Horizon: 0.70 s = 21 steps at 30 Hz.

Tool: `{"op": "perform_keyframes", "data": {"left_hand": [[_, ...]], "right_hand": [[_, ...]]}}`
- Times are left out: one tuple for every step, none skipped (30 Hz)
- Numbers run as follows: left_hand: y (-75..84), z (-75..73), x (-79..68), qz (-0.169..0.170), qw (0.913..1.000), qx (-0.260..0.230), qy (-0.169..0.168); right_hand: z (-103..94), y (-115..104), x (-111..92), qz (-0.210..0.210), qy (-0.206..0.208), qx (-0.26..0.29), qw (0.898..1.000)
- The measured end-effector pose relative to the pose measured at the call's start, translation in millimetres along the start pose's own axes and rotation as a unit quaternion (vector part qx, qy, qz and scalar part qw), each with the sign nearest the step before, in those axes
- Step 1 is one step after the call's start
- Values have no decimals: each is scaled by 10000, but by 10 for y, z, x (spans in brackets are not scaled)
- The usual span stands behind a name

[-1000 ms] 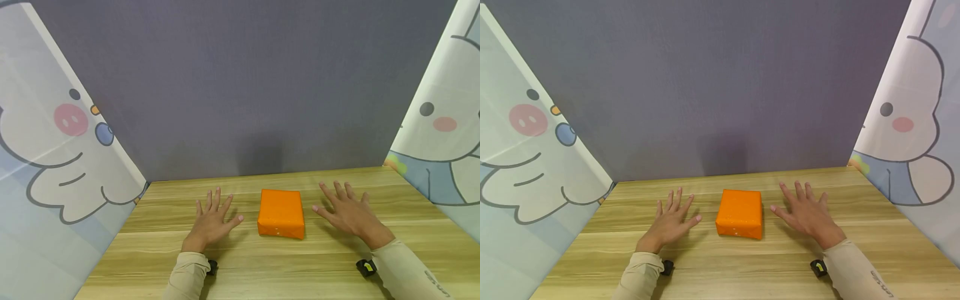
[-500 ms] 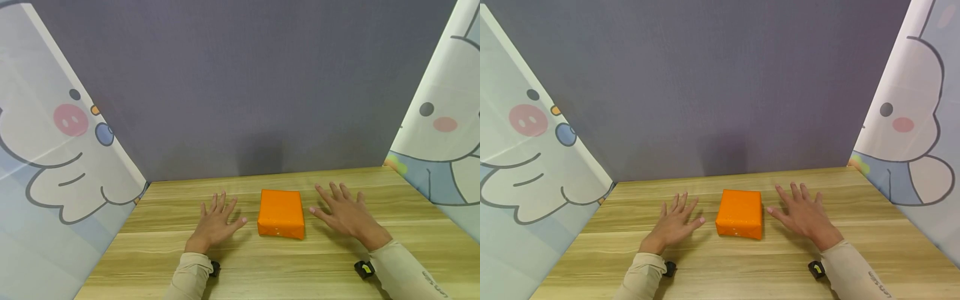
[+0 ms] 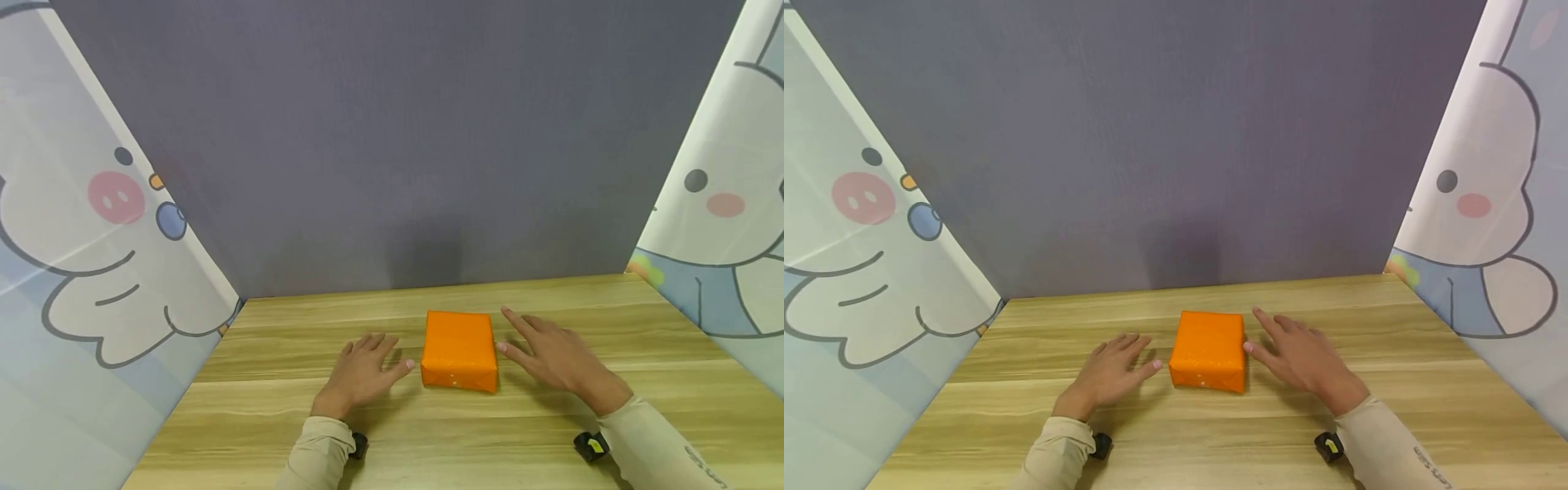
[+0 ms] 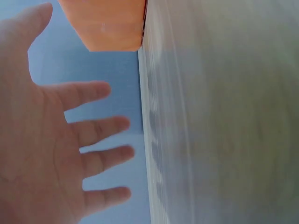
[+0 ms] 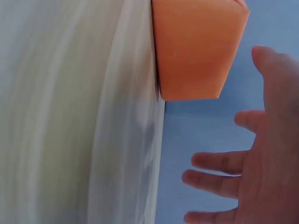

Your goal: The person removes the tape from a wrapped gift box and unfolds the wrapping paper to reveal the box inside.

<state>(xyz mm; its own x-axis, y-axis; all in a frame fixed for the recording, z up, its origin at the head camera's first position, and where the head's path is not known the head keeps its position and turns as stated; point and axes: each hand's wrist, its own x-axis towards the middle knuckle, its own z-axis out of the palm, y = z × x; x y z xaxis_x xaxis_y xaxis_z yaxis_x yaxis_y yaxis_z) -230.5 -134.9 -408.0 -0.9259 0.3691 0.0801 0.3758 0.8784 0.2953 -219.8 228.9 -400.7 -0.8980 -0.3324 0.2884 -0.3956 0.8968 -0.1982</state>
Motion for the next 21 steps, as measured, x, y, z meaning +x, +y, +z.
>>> {"op": "perform_keyframes", "data": {"left_hand": [[12,7,4,77,10000,-48,7],[25,13,10,155,9998,-109,22],[37,20,16,224,9996,-159,36],[51,24,20,283,9994,-208,47],[64,30,26,344,9991,-251,73],[78,32,29,393,9987,-293,102],[92,34,32,443,9984,-330,141],[104,37,35,481,9980,-368,169],[117,41,36,509,9977,-405,196],[130,44,35,531,9973,-460,213],[141,47,36,551,9969,-518,232],[156,48,34,549,9964,-600,233],[168,52,34,549,9960,-664,228],[179,57,32,540,9956,-740,217],[191,60,30,525,9951,-810,198],[203,64,29,509,9947,-874,165],[215,68,28,493,9943,-936,132],[227,74,28,471,9941,-972,91],[237,81,29,459,9939,-998,51],[250,86,29,440,9937,-1030,11],[263,90,29,421,9936,-1048,-29]], "right_hand": [[-7,-12,0,-25,4,105,9999],[-11,-23,3,-60,20,193,9998],[-16,-36,6,-86,47,289,9995],[-21,-49,9,-86,48,392,9992],[-26,-64,13,-89,45,484,9988],[-29,-79,18,-101,39,564,9983],[-30,-95,23,-95,16,645,9979],[-30,-112,28,-91,-17,743,9972],[-30,-131,32,-63,-73,842,9964],[-30,-149,36,-35,-135,940,9955],[-29,-168,40,-8,-188,1033,9945],[-25,-185,44,34,-251,1117,9934],[-23,-205,47,80,-313,1217,9920],[-20,-223,51,101,-370,1311,9906],[-15,-239,54,144,-428,1384,9893],[-11,-258,56,167,-483,1461,9880],[-4,-274,56,199,-530,1510,9869],[2,-290,55,216,-591,1563,9857],[7,-306,54,234,-636,1604,9847],[14,-318,52,251,-682,1625,9840],[22,-328,49,279,-719,1646,9833]]}}
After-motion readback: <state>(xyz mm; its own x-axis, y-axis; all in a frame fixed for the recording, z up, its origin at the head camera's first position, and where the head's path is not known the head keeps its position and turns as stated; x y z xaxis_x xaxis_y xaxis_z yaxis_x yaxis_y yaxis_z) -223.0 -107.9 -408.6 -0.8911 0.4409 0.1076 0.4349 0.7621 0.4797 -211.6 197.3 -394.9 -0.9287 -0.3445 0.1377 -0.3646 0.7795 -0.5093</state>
